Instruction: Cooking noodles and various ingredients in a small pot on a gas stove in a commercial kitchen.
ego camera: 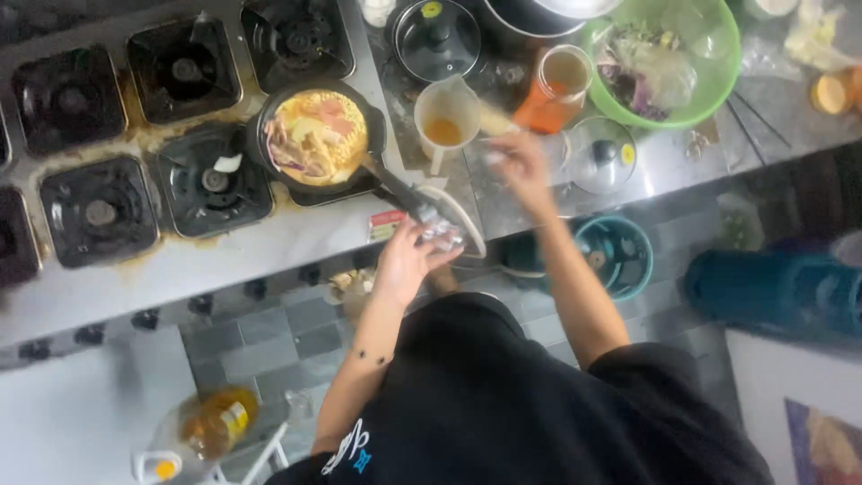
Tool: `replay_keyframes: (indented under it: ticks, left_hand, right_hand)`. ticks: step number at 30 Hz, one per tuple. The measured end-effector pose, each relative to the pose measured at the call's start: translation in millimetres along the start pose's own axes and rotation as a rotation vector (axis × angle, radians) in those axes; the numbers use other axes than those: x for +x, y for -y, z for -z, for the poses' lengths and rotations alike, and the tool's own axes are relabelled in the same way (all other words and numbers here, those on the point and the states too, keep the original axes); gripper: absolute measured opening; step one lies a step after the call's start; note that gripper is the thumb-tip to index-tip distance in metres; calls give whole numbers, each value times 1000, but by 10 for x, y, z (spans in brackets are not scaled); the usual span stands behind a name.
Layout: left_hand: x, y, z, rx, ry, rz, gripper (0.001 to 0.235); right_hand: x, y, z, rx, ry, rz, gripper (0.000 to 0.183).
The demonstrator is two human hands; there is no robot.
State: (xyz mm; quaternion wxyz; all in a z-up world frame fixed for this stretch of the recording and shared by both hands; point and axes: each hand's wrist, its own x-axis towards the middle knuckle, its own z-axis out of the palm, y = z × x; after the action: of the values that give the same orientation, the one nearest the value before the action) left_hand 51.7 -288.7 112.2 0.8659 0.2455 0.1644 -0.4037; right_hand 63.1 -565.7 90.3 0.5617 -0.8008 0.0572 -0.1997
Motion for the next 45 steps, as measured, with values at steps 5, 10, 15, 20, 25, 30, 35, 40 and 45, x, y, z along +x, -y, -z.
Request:
replay_keyframes:
  ticks: [5, 10, 15, 20, 25, 30, 35, 40, 45]
  left_hand:
    - [492, 206, 214, -120, -19, -104, 46]
    - [240, 304, 31, 54, -133, -152, 47]
    - [-175, 457, 61, 309, -146, -145, 41]
    - [-589, 76, 227, 531, -310, -190, 43]
    - [-897, -387, 158, 813, -419, -331, 50]
    - [-1076, -560, 419, 1062, -548, -638, 67]
    - [-1133, -605, 410, 927, -596, -603, 71]
    - [-1081, -608, 516, 898, -572, -634, 74]
    - [-1039, -593, 604, 869, -504, -686, 77]
  right_hand:
    - [-102, 318, -761, 174, 333, 179, 20]
    - [-233, -60, -371, -29, 221, 251, 24]
    - [318, -903, 539, 0, -596, -8, 96]
    - [897, -1212, 942, -302, -384, 51, 43]
    - [1081, -1572, 1323, -515, -406, 140, 19]
    - [1048, -1174, 1351, -146, -212, 16, 16]
    - [1071, -1487, 1427, -61, -233, -161, 32]
    - [1065, -1203, 1439, -73, -407, -122, 37]
    - [994, -1019, 1440, -355, -102, 134, 29]
